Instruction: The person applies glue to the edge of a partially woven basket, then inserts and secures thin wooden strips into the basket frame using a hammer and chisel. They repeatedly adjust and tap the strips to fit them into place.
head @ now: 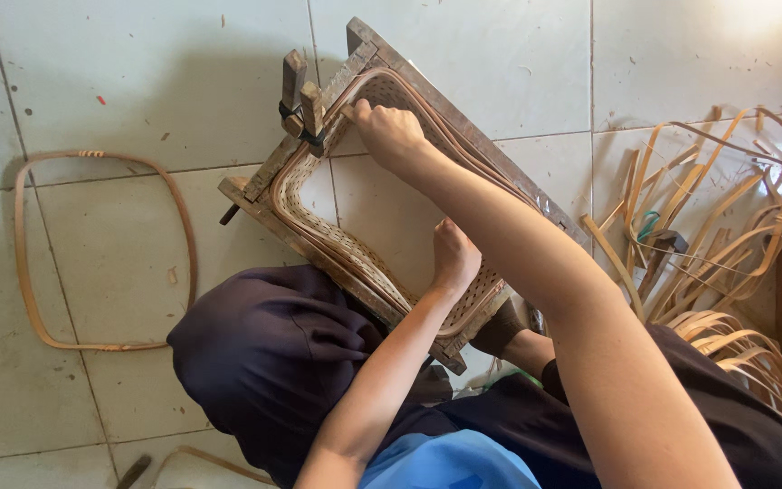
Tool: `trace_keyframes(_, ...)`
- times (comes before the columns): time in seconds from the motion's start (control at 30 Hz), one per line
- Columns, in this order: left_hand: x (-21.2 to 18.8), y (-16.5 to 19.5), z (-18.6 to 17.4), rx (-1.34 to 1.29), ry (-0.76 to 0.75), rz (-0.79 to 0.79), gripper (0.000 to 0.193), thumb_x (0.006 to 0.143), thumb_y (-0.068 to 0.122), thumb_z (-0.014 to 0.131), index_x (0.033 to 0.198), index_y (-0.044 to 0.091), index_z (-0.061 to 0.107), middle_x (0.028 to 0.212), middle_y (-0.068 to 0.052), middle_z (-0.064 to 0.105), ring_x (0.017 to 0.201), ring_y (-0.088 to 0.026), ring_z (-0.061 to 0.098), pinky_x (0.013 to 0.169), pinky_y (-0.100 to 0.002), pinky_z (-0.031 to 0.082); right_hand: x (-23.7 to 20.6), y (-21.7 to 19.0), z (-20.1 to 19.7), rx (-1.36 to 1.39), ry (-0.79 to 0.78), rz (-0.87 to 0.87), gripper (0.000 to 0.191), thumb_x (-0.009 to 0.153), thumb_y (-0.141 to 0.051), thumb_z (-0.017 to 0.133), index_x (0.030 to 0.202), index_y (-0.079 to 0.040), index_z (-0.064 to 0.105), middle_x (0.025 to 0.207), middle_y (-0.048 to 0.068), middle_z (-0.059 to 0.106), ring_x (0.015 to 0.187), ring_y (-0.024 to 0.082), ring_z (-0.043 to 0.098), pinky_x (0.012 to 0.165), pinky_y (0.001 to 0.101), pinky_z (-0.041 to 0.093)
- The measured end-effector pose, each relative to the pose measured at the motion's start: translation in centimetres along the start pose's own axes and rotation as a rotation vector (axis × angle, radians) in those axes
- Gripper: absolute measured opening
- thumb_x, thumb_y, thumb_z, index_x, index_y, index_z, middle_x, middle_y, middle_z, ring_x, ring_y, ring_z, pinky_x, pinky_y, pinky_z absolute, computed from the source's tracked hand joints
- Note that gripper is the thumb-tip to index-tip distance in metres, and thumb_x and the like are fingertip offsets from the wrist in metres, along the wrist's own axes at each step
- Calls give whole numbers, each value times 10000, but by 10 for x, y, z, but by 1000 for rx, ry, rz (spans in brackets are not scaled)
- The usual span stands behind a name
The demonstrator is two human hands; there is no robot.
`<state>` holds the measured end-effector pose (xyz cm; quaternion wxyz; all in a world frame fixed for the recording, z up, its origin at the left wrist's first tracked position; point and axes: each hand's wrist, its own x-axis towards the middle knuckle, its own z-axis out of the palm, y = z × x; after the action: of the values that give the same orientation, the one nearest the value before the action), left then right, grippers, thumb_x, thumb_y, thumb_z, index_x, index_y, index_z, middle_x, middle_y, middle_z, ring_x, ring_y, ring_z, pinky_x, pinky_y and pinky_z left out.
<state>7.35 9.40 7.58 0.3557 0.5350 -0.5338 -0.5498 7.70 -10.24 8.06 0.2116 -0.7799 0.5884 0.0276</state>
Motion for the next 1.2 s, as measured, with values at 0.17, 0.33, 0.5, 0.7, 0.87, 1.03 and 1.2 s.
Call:
trace_keyframes(0.17,27,-13,12,113,146,132,130,871,56,680,970,-26,662,874,-227,733,836,-358,727,723,-425,589,-26,8,-45,-95,-77,-135,545,878,-149,672,1348,31,463,1067,233,676,963,355,681,743,447,571)
trace_keyframes(0.33,36,-11,12,6,122,-67,313,923,366,752,968,65,679,835,-121,777,731,-226,754,681,-384,581,-131,81,-122,-542,201,-534,252,827,-281,695,1069,-239,639,1428,60,612,1162,216,651,979,327,571)
trace_keyframes(0.5,47,-17,4,-206,43,-251,363,894,399,738,978,57,649,849,-70,718,638,-198,711,522,-353,566,-228,152,-119,11,-97,159,350,1059,-325,593,1324,-102,649,1281,120,671,862,238,733,836,399,629)
trace_keyframes(0.7,67,-49,-15,-275,-36,-58,352,974,346,779,1008,16,664,884,-63,730,728,-118,689,582,-272,584,-287,164,-21,298,204,181,264,971,-205,683,1195,-66,703,1203,142,660,891,241,726,845,389,579)
trace_keyframes(0.87,76,-64,-38,-253,-74,-234,329,941,332,764,1001,29,648,859,-61,717,613,-119,646,477,-277,541,-329,123,54,680,721,528,204,938,-59,671,1135,-62,724,1038,102,686,931,209,689,779,333,549)
trace_keyframes(1.03,73,-65,-60,-120,-17,-524,410,903,369,763,1046,30,581,854,-62,688,572,-177,692,480,-323,583,-364,116,112,759,865,678,155,959,-40,657,1100,-64,717,1046,93,696,921,199,687,780,323,547)
trace_keyframes(1.2,37,-38,-77,27,-218,-741,511,900,470,716,1169,60,573,989,8,693,835,-199,762,704,-351,648,-395,172,141,586,994,878,133,957,-53,658,1079,-70,711,1020,109,694,868,220,682,755,337,553)
